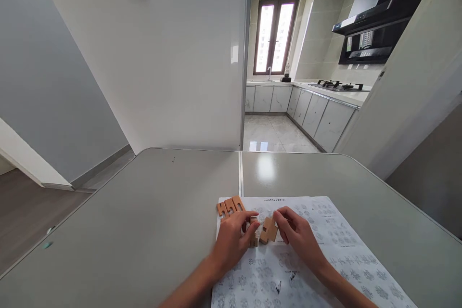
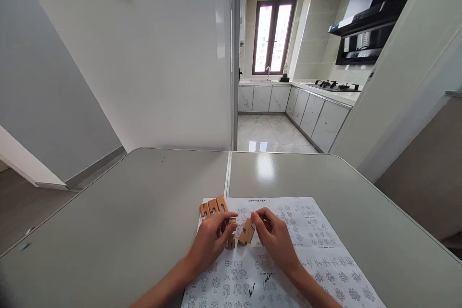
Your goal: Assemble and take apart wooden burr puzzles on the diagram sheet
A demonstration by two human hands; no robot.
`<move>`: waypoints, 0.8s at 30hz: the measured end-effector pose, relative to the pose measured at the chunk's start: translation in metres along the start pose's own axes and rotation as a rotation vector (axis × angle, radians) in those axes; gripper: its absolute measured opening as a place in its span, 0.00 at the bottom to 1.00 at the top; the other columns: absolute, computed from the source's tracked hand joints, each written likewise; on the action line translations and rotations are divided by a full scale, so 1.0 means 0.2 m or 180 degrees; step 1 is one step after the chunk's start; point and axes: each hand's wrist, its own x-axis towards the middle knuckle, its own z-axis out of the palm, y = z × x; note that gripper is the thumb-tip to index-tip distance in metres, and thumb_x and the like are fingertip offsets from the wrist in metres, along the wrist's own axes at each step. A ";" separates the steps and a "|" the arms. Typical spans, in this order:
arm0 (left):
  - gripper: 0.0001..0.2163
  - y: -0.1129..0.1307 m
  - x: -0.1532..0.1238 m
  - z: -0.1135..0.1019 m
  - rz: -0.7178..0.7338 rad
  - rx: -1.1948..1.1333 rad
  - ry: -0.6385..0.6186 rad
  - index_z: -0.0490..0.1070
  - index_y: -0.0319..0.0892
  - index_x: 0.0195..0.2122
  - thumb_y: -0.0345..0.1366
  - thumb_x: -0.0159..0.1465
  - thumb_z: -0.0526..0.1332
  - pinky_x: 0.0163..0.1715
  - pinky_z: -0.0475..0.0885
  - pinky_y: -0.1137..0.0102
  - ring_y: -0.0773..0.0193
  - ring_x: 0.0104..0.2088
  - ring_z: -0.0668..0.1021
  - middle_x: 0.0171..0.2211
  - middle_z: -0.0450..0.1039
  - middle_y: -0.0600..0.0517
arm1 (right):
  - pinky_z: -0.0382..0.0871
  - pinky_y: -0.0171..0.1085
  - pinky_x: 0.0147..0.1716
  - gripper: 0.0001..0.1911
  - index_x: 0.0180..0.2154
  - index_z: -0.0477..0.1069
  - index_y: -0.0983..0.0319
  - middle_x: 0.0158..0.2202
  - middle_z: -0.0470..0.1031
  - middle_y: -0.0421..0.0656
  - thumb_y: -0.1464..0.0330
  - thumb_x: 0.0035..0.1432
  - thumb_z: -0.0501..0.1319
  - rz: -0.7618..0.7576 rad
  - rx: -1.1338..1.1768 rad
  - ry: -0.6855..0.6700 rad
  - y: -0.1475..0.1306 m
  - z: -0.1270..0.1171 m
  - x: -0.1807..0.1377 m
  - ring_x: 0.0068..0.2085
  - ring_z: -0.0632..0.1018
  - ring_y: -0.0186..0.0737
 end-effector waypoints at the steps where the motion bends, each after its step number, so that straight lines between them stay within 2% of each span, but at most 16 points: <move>1: 0.13 0.00 0.00 0.00 0.0074 0.0085 -0.0022 0.78 0.45 0.51 0.44 0.72 0.58 0.42 0.75 0.65 0.60 0.36 0.80 0.38 0.82 0.49 | 0.60 0.34 0.22 0.25 0.31 0.69 0.59 0.20 0.61 0.35 0.45 0.66 0.56 0.0017 -0.0054 0.0012 0.01 0.00 0.01 0.22 0.63 0.35; 5: 0.12 0.01 0.00 0.00 0.0303 0.0350 -0.0061 0.77 0.46 0.51 0.41 0.72 0.58 0.46 0.75 0.63 0.56 0.42 0.82 0.44 0.82 0.47 | 0.59 0.34 0.23 0.26 0.29 0.70 0.59 0.22 0.64 0.36 0.45 0.66 0.56 0.0005 -0.0340 0.0110 0.04 -0.02 0.02 0.23 0.64 0.36; 11: 0.13 0.00 -0.01 0.01 0.0382 0.0764 -0.0179 0.73 0.47 0.55 0.41 0.73 0.58 0.42 0.75 0.65 0.56 0.43 0.82 0.45 0.80 0.48 | 0.62 0.35 0.25 0.25 0.25 0.68 0.59 0.21 0.69 0.38 0.48 0.67 0.55 -0.0085 -0.0977 0.0072 0.07 -0.04 0.04 0.24 0.68 0.38; 17: 0.12 -0.02 -0.01 0.02 0.0409 0.0906 -0.0166 0.73 0.47 0.55 0.41 0.73 0.58 0.40 0.75 0.67 0.58 0.40 0.83 0.44 0.81 0.50 | 0.61 0.36 0.24 0.24 0.23 0.64 0.58 0.20 0.73 0.39 0.51 0.66 0.55 0.0020 -0.1589 0.0051 0.11 -0.04 0.05 0.23 0.72 0.39; 24: 0.10 -0.02 -0.02 0.02 0.0524 0.0991 -0.0165 0.76 0.47 0.50 0.39 0.72 0.58 0.34 0.73 0.69 0.60 0.35 0.83 0.40 0.81 0.49 | 0.63 0.37 0.24 0.25 0.27 0.73 0.58 0.22 0.78 0.41 0.49 0.68 0.54 0.0016 -0.1571 -0.0089 0.10 -0.05 0.04 0.24 0.76 0.42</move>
